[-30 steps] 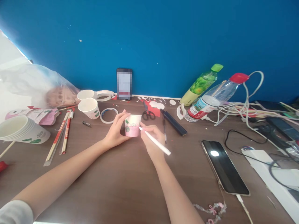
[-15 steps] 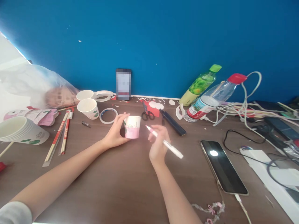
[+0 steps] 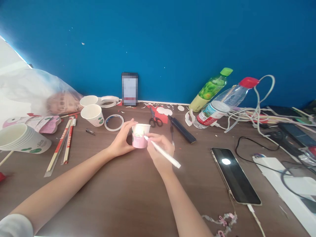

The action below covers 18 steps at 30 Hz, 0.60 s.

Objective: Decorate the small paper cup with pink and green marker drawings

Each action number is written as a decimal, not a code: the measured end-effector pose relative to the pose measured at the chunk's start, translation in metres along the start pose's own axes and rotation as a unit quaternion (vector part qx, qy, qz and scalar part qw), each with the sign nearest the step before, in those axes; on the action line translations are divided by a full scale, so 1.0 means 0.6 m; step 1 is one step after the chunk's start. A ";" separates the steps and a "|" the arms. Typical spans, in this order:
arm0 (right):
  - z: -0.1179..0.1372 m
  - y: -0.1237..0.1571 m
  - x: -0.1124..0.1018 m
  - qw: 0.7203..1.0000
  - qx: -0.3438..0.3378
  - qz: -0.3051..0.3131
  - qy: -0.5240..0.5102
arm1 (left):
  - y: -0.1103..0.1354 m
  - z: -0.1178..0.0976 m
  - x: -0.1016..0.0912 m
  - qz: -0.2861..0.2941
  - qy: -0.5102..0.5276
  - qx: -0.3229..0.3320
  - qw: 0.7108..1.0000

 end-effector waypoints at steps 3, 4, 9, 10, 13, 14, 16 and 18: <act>0.003 0.001 0.004 1.000 0.001 0.012 -0.007 | 0.000 0.000 0.000 0.004 -0.006 -0.003 1.000; 0.003 0.001 0.004 1.000 0.001 0.012 -0.007 | 0.000 0.000 0.000 0.004 -0.008 -0.005 1.000; 0.001 0.002 0.001 1.000 0.000 -0.002 0.004 | 0.000 0.001 0.000 0.005 -0.013 -0.014 1.000; 0.001 0.001 0.000 1.000 -0.002 -0.006 0.005 | 0.000 0.001 0.000 0.006 -0.012 -0.015 1.000; 0.000 0.000 -0.001 1.000 -0.003 -0.016 0.000 | 0.000 0.002 0.000 0.007 -0.013 -0.017 1.000; 0.000 -0.001 -0.001 1.000 -0.002 -0.019 -0.003 | 0.000 0.002 0.000 0.007 -0.013 -0.018 1.000; -0.002 -0.002 -0.002 1.000 0.003 -0.026 -0.006 | 0.001 0.001 0.000 0.007 -0.013 -0.016 1.000; -0.003 -0.004 -0.003 1.000 0.007 -0.028 -0.006 | 0.001 0.001 0.000 0.008 -0.013 -0.014 1.000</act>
Point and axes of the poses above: each hand's wrist, its own y-axis away from the middle knuckle, its own x-axis out of the palm, z = x × y, the point moved 8 cm from there along -y, towards the middle knuckle, and after that the axes turned 5 degrees about y, right-handed, at the moved point
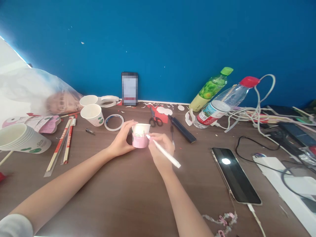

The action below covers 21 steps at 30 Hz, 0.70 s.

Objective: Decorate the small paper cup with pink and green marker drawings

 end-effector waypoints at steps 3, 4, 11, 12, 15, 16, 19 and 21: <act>-0.004 -0.001 -0.001 1.000 0.005 0.001 0.004 | 0.000 0.002 0.000 0.002 -0.003 -0.006 1.000; -0.005 -0.002 -0.001 1.000 0.005 0.002 0.005 | 0.001 0.002 0.001 0.003 -0.005 -0.009 1.000; -0.014 -0.001 -0.001 1.000 0.008 0.001 -0.021 | 0.001 0.003 0.000 0.000 -0.010 -0.009 1.000; -0.013 -0.001 -0.001 1.000 0.007 0.001 -0.027 | 0.001 0.004 0.000 0.000 -0.011 -0.010 1.000; -0.008 0.000 -0.001 0.999 -0.014 0.003 -0.044 | 0.001 0.003 0.000 -0.002 -0.011 -0.008 1.000; -0.007 0.000 -0.002 0.999 -0.024 0.000 -0.049 | 0.001 0.003 0.000 -0.002 -0.011 -0.006 1.000; -0.015 -0.001 -0.010 0.997 -0.022 -0.018 -0.068 | 0.001 0.002 0.000 -0.003 -0.011 -0.003 1.000; -0.030 -0.002 -0.007 0.995 0.022 -0.009 -0.094 | 0.001 0.003 0.000 -0.001 -0.010 -0.006 1.000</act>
Point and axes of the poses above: each hand's wrist, its own y-axis away from the middle knuckle, its own x-axis out of the palm, z = x × y, the point moved 8 cm from there along -y, towards the middle knuckle, and after that the axes turned 5 degrees about y, right-handed, at the moved point
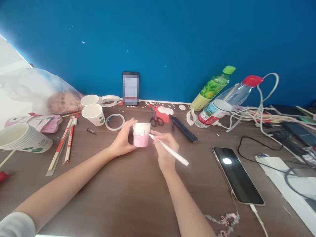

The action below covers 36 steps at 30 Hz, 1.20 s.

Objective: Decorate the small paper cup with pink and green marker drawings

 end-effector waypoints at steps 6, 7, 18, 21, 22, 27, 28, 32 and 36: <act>-0.012 0.003 0.015 0.996 0.057 0.031 -0.066 | 0.004 0.013 0.005 0.028 0.003 -0.050 0.998; -0.009 0.004 0.016 0.997 0.046 0.034 -0.057 | 0.005 0.012 0.006 0.031 0.005 -0.051 0.998; 0.012 0.011 0.018 0.998 0.003 0.030 0.056 | 0.003 0.007 0.001 0.024 0.019 -0.029 0.999; 0.012 0.010 0.019 0.997 0.011 0.032 0.070 | 0.003 0.008 0.001 0.023 0.020 -0.030 0.999; 0.011 0.010 0.020 0.997 0.013 0.036 0.073 | 0.003 0.009 0.001 0.022 0.020 -0.031 0.999; 0.005 0.008 0.017 0.998 0.009 0.038 0.057 | 0.004 0.009 0.001 0.016 0.020 -0.027 0.999; 0.004 0.008 0.015 0.998 0.010 0.034 0.055 | 0.004 0.009 0.001 0.016 0.021 -0.026 0.999; 0.005 0.008 0.013 0.997 0.018 0.023 0.065 | 0.004 0.008 0.001 0.018 0.023 -0.025 0.999; 0.013 0.008 0.017 0.997 0.018 0.022 0.074 | 0.003 0.007 0.000 0.014 0.023 -0.027 0.999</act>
Point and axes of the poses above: each hand's wrist, its own y-axis away from the middle knuckle, its own x-axis out of the palm, z = x × y, the point moved 8 cm from there along -y, towards the middle knuckle, and after that the axes turned 5 degrees about y, right-handed, at the moved point
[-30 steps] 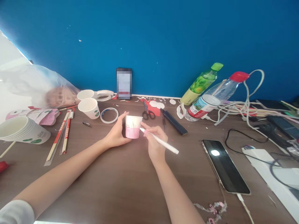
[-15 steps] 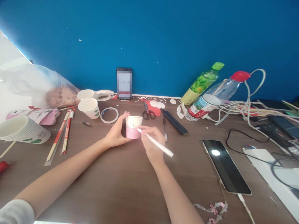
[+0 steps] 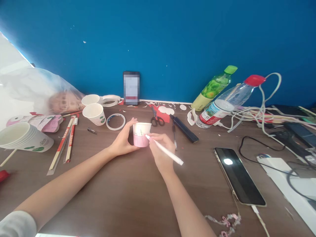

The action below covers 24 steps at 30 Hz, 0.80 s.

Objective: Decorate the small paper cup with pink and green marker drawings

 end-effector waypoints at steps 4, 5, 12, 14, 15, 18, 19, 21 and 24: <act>0.003 -0.001 -0.002 1.000 -0.005 -0.016 0.003 | -0.001 -0.002 -0.001 -0.003 0.000 -0.004 1.000; 0.002 -0.002 -0.002 1.000 -0.006 -0.019 0.002 | -0.001 -0.001 -0.001 -0.002 0.000 -0.007 1.000; -0.012 -0.007 -0.006 0.999 0.007 -0.035 -0.016 | 0.000 0.002 -0.001 0.001 0.005 -0.017 1.000; -0.013 -0.007 -0.006 0.999 0.008 -0.033 -0.020 | -0.001 0.002 -0.001 0.002 0.006 -0.017 1.000; -0.013 -0.008 -0.006 0.999 0.006 -0.032 -0.022 | -0.001 0.002 -0.001 0.002 0.005 -0.016 1.000; -0.012 -0.008 -0.006 0.999 -0.001 -0.028 -0.031 | -0.001 0.001 -0.001 0.002 0.003 -0.018 1.000; -0.013 -0.008 -0.006 0.999 -0.002 -0.026 -0.034 | -0.001 0.001 -0.001 0.002 0.003 -0.019 1.000; -0.018 -0.008 -0.006 0.999 -0.002 -0.020 -0.043 | -0.001 0.001 -0.001 0.003 0.002 -0.021 1.000; -0.030 -0.007 -0.007 0.998 0.002 -0.011 -0.058 | -0.001 0.002 -0.001 0.004 0.001 -0.025 1.000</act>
Point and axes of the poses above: each hand's wrist, its own y-axis away from the middle knuckle, its own x-axis out of the palm, z = x × y, the point moved 8 cm from there along -y, towards the middle knuckle, and after that the axes turned 5 degrees about y, right-handed, at the moved point
